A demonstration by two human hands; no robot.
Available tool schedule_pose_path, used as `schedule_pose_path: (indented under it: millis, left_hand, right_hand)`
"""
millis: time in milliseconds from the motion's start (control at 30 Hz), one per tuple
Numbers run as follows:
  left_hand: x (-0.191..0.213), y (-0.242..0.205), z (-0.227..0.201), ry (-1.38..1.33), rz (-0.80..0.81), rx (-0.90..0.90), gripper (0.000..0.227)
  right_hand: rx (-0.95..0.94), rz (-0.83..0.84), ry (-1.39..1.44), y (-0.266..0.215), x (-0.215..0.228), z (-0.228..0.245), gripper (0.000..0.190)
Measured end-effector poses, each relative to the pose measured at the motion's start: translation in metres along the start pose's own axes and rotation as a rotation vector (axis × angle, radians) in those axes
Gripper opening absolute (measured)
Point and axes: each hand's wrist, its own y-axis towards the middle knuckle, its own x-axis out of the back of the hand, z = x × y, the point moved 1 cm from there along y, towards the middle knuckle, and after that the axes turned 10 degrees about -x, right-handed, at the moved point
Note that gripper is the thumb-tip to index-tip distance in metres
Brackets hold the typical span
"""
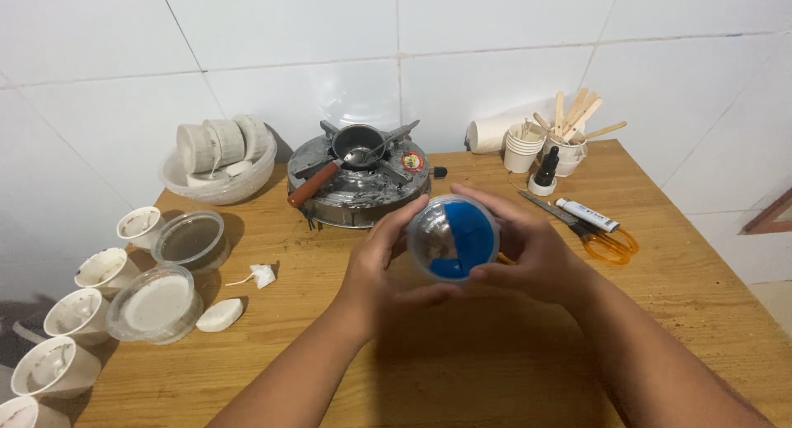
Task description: Scraping material from a table into a cup and mixing it with liquid
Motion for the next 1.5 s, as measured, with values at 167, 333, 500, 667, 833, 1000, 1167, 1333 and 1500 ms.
schedule_pose_path:
  millis: [167,333,500,667,833,1000,1167,1333,1500]
  left_hand:
    - [-0.001,0.000,-0.011,-0.106,0.037,0.069,0.107]
    - [0.000,-0.005,0.017,0.008,0.026,-0.048,0.068]
    - [0.004,-0.003,0.012,0.142,0.046,-0.145,0.047]
    - [0.005,-0.001,0.010,0.198,0.060,0.006,0.043]
    - [0.004,-0.003,0.014,0.178,0.085,0.223,0.040]
    - [0.003,-0.003,0.017,0.174,0.140,0.229,0.040]
    - [0.004,0.001,0.008,0.175,0.167,0.294,0.043]
    - [0.009,0.001,-0.003,0.289,0.314,0.194,0.043]
    - [0.021,-0.004,-0.028,0.412,0.448,0.174,0.042]
  right_hand:
    - [-0.049,-0.050,0.179,0.001,0.014,-0.009,0.084]
    - [0.118,-0.334,0.407,0.001,0.067,-0.016,0.044]
    - [-0.172,-1.060,0.114,-0.010,0.116,-0.019,0.043]
    - [-0.466,-1.295,-0.277,-0.022,0.146,-0.046,0.043]
    - [-0.759,-1.187,-0.353,-0.023,0.140,-0.043,0.063]
    - [-0.836,-1.149,-0.455,-0.022,0.133,-0.033,0.064]
    - [-0.952,-1.083,-0.420,-0.020,0.120,-0.014,0.065]
    - [-0.908,-1.154,-0.444,-0.020,0.117,-0.005,0.069]
    - [-0.341,-1.146,-0.811,-0.035,0.122,-0.010,0.037]
